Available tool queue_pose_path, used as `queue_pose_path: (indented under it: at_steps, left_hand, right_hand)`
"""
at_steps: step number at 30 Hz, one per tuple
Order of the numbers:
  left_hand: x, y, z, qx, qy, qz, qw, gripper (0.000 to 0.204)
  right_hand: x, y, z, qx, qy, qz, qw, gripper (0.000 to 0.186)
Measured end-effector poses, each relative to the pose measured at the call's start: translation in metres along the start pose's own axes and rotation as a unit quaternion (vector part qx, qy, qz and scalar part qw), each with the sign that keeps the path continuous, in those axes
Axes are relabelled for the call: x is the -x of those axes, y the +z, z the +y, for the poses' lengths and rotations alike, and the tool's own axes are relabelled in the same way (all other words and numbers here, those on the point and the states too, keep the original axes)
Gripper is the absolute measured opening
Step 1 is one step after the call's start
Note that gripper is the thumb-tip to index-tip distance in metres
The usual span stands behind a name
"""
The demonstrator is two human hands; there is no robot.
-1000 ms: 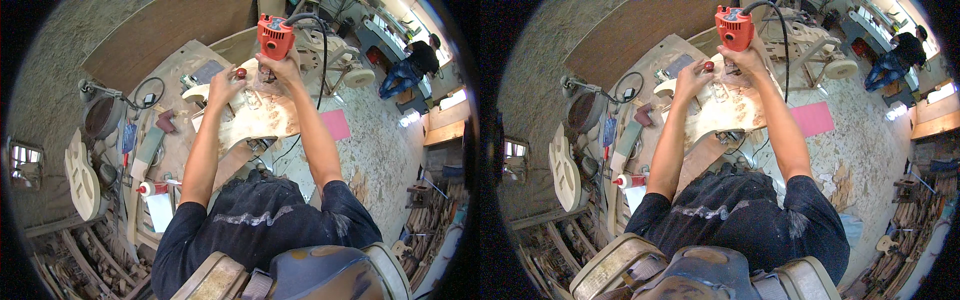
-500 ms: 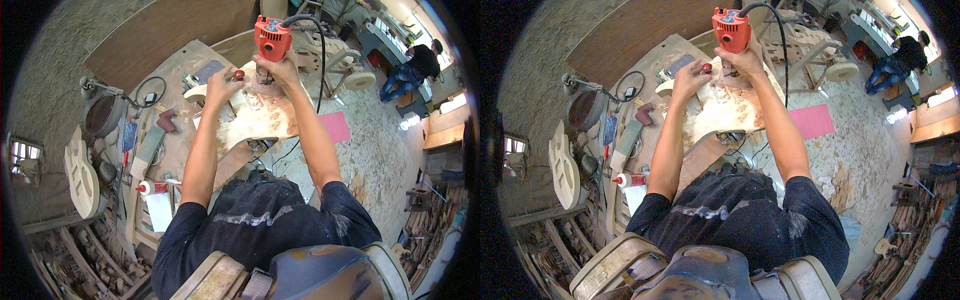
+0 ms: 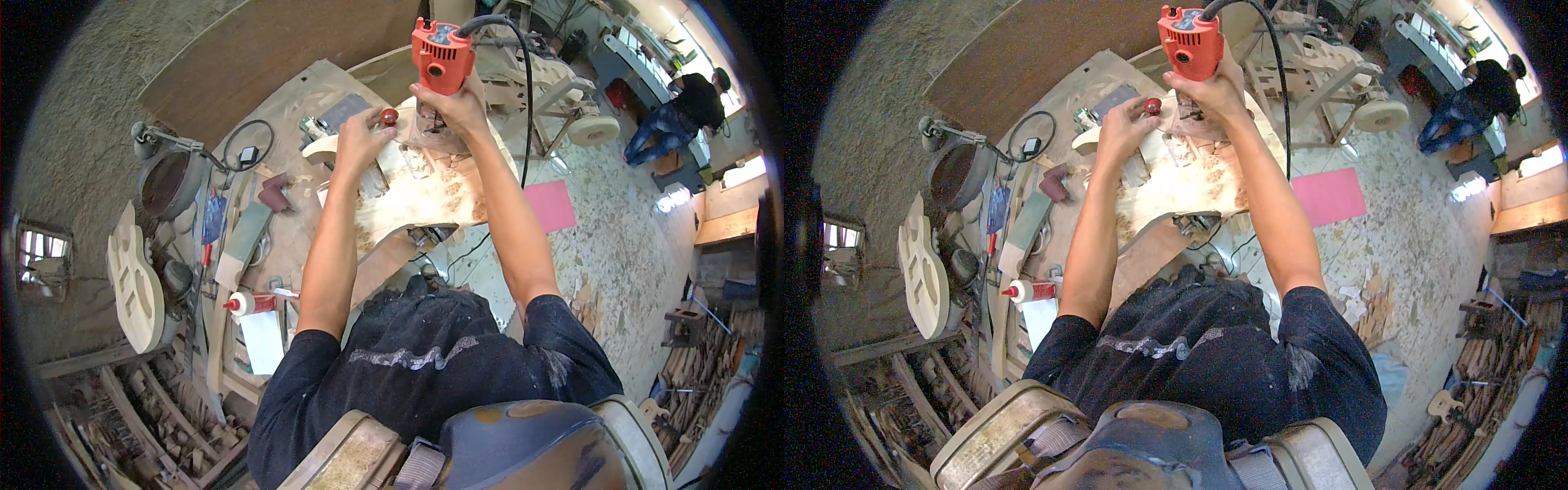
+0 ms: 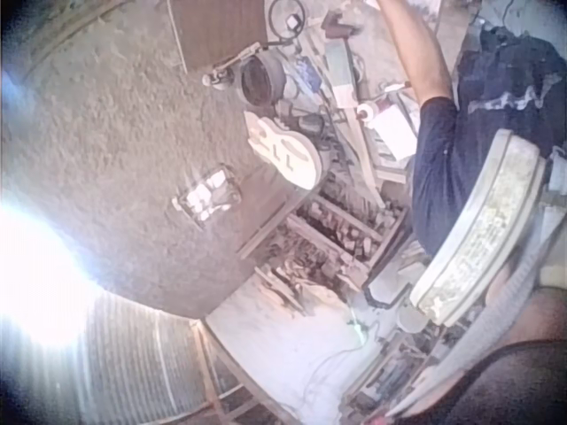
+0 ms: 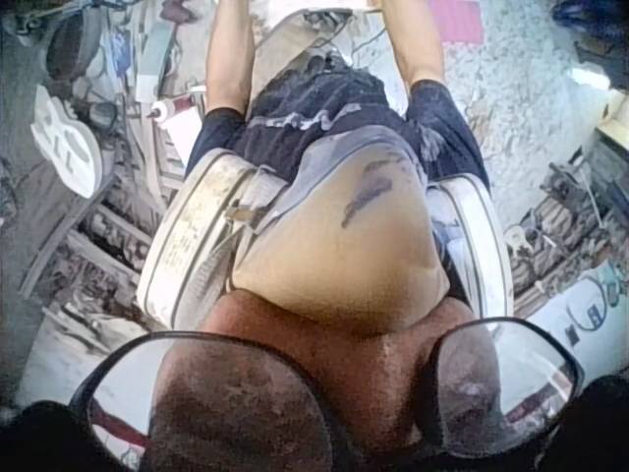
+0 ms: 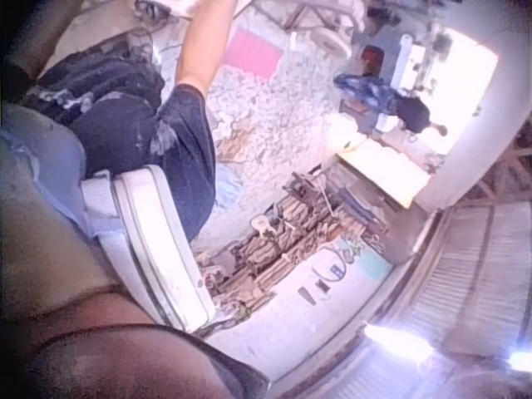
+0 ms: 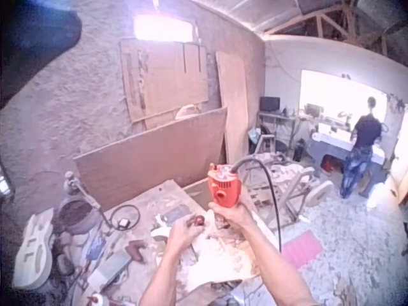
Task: The person uses a handheld router to cut out the pickup cavities on a wooden guitar body.
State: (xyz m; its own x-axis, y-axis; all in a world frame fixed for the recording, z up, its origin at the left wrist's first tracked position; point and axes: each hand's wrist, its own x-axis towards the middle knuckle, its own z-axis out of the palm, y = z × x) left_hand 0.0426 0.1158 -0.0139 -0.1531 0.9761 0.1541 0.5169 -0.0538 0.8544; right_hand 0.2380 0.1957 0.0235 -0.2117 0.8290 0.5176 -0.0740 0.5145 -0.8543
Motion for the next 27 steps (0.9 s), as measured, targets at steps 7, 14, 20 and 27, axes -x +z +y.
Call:
queue_pose_path:
  at_steps: [7,14,20,27]
  left_hand:
    - [-0.001,-0.005,-0.007,0.020,0.003,-0.004,1.000,0.056]
    - [-0.003,-0.007,-0.008,0.022,-0.010,-0.014,1.000,0.054]
    - [-0.003,-0.009,-0.015,0.063,-0.016,-0.021,0.998,0.052]
    - [0.003,-0.014,-0.002,0.042,-0.017,-0.032,0.998,0.052]
  right_hand:
    - [-0.001,0.004,0.002,0.016,-0.010,0.010,1.000,0.073]
    - [-0.001,0.005,0.007,0.011,-0.028,0.006,1.000,0.075]
    - [0.004,0.012,-0.003,-0.017,-0.016,0.012,1.000,0.076]
    - [0.003,0.005,0.004,0.015,-0.030,0.006,0.999,0.078]
